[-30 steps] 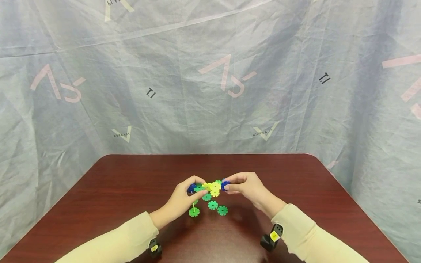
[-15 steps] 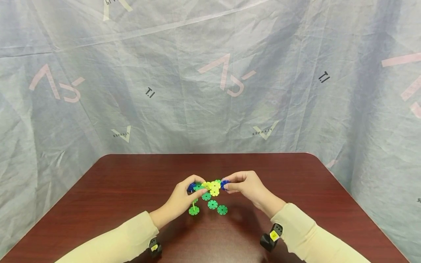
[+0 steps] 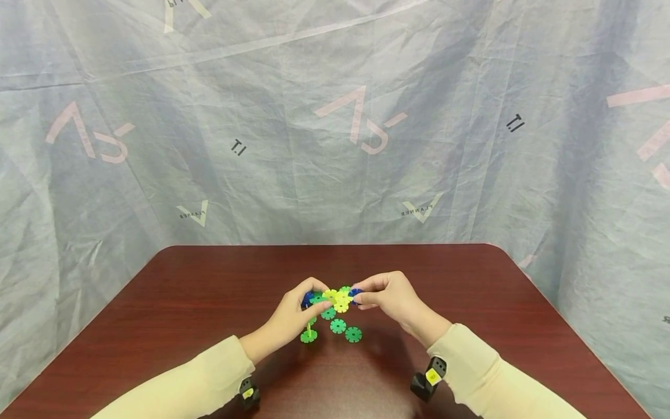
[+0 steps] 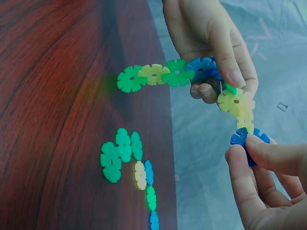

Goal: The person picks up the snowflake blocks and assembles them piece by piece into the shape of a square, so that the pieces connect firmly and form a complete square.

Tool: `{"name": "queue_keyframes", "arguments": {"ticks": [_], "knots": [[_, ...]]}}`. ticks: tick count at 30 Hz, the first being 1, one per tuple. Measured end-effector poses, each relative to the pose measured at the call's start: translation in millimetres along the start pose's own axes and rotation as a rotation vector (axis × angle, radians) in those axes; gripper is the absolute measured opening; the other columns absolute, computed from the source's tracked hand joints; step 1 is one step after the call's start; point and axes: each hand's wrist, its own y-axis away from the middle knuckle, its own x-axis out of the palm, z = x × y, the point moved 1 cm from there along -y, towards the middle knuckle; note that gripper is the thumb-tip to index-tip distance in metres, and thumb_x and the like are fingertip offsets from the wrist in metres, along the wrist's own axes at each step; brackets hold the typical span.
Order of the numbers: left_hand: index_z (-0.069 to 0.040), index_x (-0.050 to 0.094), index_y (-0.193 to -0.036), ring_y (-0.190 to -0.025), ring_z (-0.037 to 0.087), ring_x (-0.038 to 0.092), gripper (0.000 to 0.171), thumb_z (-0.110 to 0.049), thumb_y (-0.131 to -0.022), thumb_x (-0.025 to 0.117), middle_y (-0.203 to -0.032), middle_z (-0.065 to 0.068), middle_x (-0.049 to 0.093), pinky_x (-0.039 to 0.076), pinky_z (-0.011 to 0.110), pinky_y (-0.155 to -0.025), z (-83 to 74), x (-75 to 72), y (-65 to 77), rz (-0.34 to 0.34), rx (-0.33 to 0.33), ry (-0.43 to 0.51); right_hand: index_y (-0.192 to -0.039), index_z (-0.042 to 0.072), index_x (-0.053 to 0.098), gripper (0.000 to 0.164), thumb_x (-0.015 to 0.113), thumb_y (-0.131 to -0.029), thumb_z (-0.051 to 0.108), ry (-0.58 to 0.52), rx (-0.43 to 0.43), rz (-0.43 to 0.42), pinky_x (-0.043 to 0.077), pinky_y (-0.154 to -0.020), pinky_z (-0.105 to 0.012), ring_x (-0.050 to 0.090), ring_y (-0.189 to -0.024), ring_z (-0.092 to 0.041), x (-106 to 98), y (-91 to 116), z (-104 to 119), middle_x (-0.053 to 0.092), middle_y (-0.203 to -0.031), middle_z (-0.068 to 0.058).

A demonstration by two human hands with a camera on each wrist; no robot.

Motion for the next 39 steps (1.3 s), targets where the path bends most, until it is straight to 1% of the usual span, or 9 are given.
{"name": "queue_keyframes", "arguments": {"ticks": [3,8,14,17,20,24,30,34,39], "knots": [[-0.019,0.058,-0.111,-0.066,0.012,0.053,0.018,-0.025,-0.095,0.062,-0.098,0.001,0.062,0.05,0.023,-0.063,-0.4,-0.2,0.0,0.0,0.003,0.0,-0.108,-0.015,0.066,0.031,0.072,-0.085,0.005,-0.007,0.002,0.008,0.058,-0.077,-0.037,0.073,-0.076,-0.017,0,-1,1,0.074,-0.096,-0.016],[-0.018,0.058,-0.111,-0.07,0.011,0.053,0.017,-0.024,-0.095,0.062,-0.1,0.002,0.063,0.049,0.022,-0.065,-2.4,-0.9,-0.1,0.0,0.004,-0.003,-0.108,-0.018,0.064,0.031,0.07,-0.086,0.003,-0.062,-0.008,0.056,0.058,-0.08,-0.039,0.073,-0.078,-0.017,-1,0,-1,0.073,-0.098,-0.016],[-0.017,0.058,-0.112,-0.079,0.009,0.056,0.019,-0.023,-0.095,0.063,-0.106,0.002,0.063,0.051,0.022,-0.072,-4.9,-2.9,-0.5,0.033,0.012,-0.005,-0.108,-0.017,0.065,0.032,0.072,-0.086,0.006,-0.105,0.006,0.085,0.058,-0.08,-0.035,0.073,-0.08,-0.016,-5,-2,-6,0.073,-0.098,-0.011],[-0.017,0.059,-0.112,-0.082,0.014,0.059,0.019,-0.024,-0.095,0.063,-0.106,0.001,0.063,0.051,0.023,-0.074,-6.6,-5.2,-0.8,0.049,0.01,-0.011,-0.108,-0.018,0.064,0.034,0.072,-0.086,0.008,-0.101,0.0,0.098,0.057,-0.081,-0.035,0.073,-0.082,-0.016,-6,-3,-6,0.074,-0.097,-0.009],[-0.019,0.061,-0.111,-0.083,0.016,0.059,0.018,-0.025,-0.094,0.064,-0.104,-0.002,0.063,0.051,0.024,-0.074,-7.7,-8.2,-1.7,0.044,0.01,-0.054,-0.109,-0.016,0.065,0.037,0.074,-0.085,0.011,-0.07,-0.004,0.101,0.057,-0.082,-0.034,0.073,-0.082,-0.015,-7,-2,-4,0.074,-0.094,-0.006],[-0.02,0.066,-0.11,-0.091,0.01,0.057,0.02,-0.027,-0.092,0.068,-0.106,-0.004,0.063,0.051,0.024,-0.079,-10.0,-11.1,-4.0,0.009,0.029,-0.153,-0.108,-0.011,0.068,0.037,0.077,-0.083,0.014,-0.027,0.001,0.086,0.056,-0.083,-0.032,0.072,-0.083,-0.013,-7,0,0,0.075,-0.089,-0.003],[-0.015,0.069,-0.117,-0.098,0.01,0.058,0.028,-0.026,-0.091,0.069,-0.107,-0.004,0.064,0.052,0.025,-0.083,-16.5,-12.4,-5.8,0.01,0.063,-0.304,-0.107,-0.01,0.069,0.035,0.077,-0.082,0.013,-0.046,0.009,0.064,0.056,-0.082,-0.031,0.071,-0.082,-0.012,-4,0,0,0.075,-0.087,0.0],[-0.017,0.067,-0.122,-0.099,0.009,0.059,0.033,-0.025,-0.09,0.069,-0.11,-0.005,0.064,0.052,0.025,-0.085,-20.2,-11.3,-7.2,0.042,0.051,-0.329,-0.107,-0.013,0.068,0.035,0.076,-0.082,0.011,-0.072,0.003,0.068,0.056,-0.082,-0.031,0.072,-0.081,-0.012,-1,-2,-1,0.075,-0.087,0.0],[-0.021,0.068,-0.119,-0.099,0.007,0.06,0.035,-0.029,-0.086,0.074,-0.108,-0.008,0.065,0.051,0.024,-0.084,-29.8,-10.3,-10.3,0.027,0.059,-0.354,-0.106,-0.014,0.067,0.033,0.076,-0.082,0.008,-0.099,-0.013,0.06,0.056,-0.081,-0.029,0.071,-0.079,-0.011,5,-3,1,0.075,-0.085,0.0]]}}
